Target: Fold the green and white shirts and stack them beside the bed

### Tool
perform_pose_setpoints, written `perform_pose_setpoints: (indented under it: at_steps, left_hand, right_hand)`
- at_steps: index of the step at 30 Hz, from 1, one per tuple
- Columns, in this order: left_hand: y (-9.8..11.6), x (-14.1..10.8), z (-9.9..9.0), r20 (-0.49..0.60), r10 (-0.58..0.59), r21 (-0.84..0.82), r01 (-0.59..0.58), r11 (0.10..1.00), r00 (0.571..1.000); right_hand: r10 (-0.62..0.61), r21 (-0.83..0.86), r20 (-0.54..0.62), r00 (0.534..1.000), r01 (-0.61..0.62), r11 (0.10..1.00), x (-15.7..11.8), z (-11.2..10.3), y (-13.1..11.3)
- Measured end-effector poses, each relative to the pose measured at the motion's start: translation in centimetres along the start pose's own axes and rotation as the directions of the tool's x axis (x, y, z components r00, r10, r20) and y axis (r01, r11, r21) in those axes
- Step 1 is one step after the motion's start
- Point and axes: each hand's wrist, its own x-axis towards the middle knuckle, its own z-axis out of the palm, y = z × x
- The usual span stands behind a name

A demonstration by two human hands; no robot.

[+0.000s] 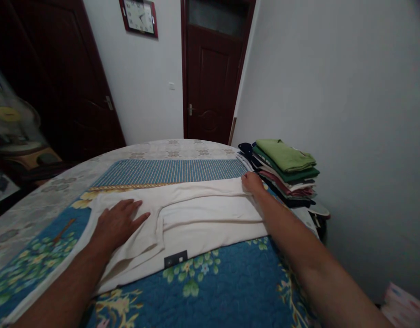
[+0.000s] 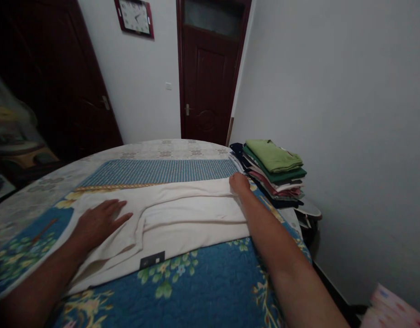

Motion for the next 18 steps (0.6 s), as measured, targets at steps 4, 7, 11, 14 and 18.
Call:
perform_pose_setpoints:
  at_steps: [4,7,11,14,18]
  left_hand:
    - [0.2,-0.1,0.0,0.042,-0.027,-0.001,0.027,1.000,0.999]
    - [0.3,-0.2,0.1,0.058,-0.037,0.001,0.037,0.999,0.998]
    - [0.4,-0.3,0.0,0.080,-0.054,0.024,0.052,0.998,0.995]
    - [0.4,-0.4,0.0,0.095,-0.074,0.037,0.071,0.997,0.993]
    - [0.5,-0.3,-0.1,0.111,-0.098,0.047,0.093,0.995,0.989]
  right_hand:
    - [0.065,-0.035,0.044,0.997,-0.064,0.997,1.7,1.2,-1.1]
    - [0.110,-0.052,0.057,0.992,-0.107,0.993,2.5,1.9,-1.8]
    - [0.184,-0.064,0.048,0.982,-0.181,0.981,3.5,2.0,-1.7]
    - [0.253,-0.081,0.035,0.967,-0.249,0.965,3.8,1.8,-0.5]
    - [0.241,-0.098,0.054,0.969,-0.235,0.967,3.9,1.7,1.0]
